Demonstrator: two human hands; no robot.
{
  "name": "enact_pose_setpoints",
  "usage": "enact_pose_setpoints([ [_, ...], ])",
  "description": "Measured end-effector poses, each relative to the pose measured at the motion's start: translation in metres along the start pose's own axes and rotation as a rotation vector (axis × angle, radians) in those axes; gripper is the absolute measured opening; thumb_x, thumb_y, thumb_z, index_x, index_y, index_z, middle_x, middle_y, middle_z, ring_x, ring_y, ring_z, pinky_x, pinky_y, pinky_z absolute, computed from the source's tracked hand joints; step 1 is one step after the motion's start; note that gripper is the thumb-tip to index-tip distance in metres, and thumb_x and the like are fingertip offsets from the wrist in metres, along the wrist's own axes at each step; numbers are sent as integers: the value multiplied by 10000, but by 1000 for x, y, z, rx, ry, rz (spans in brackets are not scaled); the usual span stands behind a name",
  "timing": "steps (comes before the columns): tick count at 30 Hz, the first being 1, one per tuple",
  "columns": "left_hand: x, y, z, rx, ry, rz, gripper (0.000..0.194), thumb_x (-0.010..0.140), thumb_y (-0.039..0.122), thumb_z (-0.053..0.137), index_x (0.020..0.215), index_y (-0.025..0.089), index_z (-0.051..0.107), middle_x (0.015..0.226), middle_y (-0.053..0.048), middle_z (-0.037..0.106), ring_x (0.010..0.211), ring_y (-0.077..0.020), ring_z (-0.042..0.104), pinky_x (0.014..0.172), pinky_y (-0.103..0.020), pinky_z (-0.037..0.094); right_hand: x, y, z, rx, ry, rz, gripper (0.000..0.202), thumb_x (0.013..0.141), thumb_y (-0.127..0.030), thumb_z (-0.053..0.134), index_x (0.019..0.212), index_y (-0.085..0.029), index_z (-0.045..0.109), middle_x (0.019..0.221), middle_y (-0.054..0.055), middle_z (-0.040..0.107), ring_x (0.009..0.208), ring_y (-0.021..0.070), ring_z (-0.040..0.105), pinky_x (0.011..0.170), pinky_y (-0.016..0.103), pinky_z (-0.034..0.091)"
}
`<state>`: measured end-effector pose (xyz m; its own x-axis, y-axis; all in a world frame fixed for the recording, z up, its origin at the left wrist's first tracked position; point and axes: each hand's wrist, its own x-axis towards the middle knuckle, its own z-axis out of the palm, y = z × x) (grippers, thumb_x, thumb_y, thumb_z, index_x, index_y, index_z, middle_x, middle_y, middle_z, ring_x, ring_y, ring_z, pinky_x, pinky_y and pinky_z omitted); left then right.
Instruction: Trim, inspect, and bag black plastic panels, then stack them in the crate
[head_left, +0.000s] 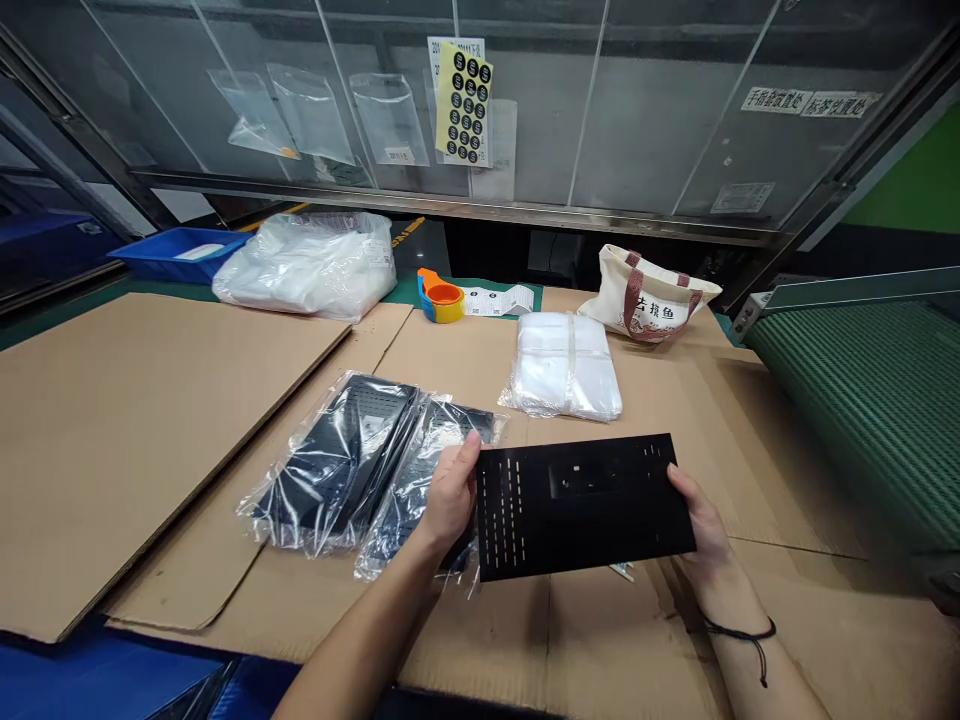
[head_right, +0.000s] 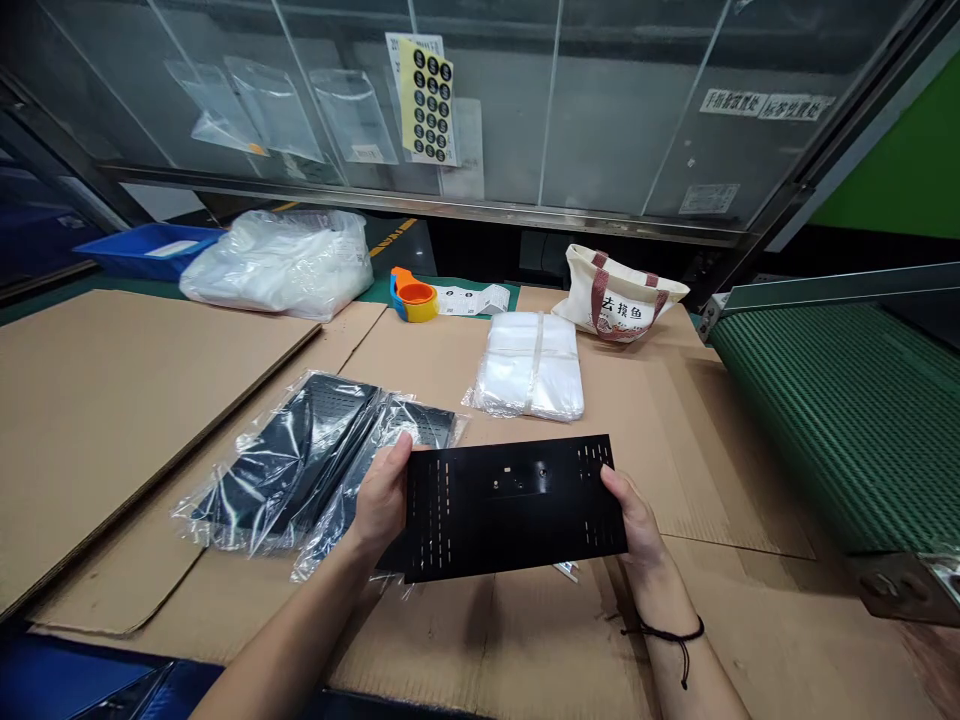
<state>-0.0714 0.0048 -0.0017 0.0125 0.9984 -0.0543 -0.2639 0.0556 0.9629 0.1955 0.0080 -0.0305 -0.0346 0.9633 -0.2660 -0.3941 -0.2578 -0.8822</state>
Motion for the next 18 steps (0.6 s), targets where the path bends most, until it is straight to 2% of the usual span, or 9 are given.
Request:
enact_pose_setpoints([
  [2, -1, 2, 1, 19, -26, 37, 575, 724, 688, 579, 515, 170, 444, 488, 38, 363, 441, -70, 302, 414, -210, 227, 2, 1, -1, 12, 6, 3, 333, 599, -529, 783, 760, -237, 768, 863, 49, 776, 781, 260, 726, 771, 376, 590],
  [5, -1, 4, 0, 152, -68, 103, 493, 656, 557, 723, 573, 178, 419, 532, 57, 360, 481, -66, 306, 445, -198, 234, 3, 0, -5, -11, -37, 1, 357, 618, -555, 765, 782, -239, 766, 873, 56, 775, 809, 279, 727, 839, 422, 569],
  [7, -1, 5, 0, 215, -93, 112, 490, 674, 518, 718, 553, 183, 382, 530, 62, 335, 483, -64, 295, 456, -202, 233, 2, -1, -6, -36, -68, 2, 368, 629, -568, 754, 789, -236, 764, 866, 61, 775, 816, 292, 727, 866, 447, 557],
  [10, -1, 5, 0, 243, -102, 110, 524, 726, 551, 654, 498, 180, 361, 510, 58, 304, 479, -64, 269, 462, -214, 227, 1, -3, -5, -48, -94, 16, 366, 632, -566, 750, 780, -232, 763, 854, 66, 775, 803, 296, 728, 853, 446, 561],
  [14, 0, 2, 2, 127, -42, 43, 583, 789, 632, 541, 467, 189, 341, 468, 63, 257, 437, -61, 220, 436, -227, 204, -1, -4, -1, -45, -80, 28, 378, 595, -567, 773, 758, -226, 767, 832, 64, 775, 772, 285, 729, 805, 416, 580],
  [18, 0, 2, 6, -33, 13, 16, 603, 772, 651, 558, 451, 191, 337, 440, 69, 256, 405, -55, 227, 412, -223, 214, -1, -4, 1, -30, -77, 40, 392, 582, -580, 776, 758, -229, 770, 838, 59, 775, 804, 293, 729, 830, 424, 575],
])
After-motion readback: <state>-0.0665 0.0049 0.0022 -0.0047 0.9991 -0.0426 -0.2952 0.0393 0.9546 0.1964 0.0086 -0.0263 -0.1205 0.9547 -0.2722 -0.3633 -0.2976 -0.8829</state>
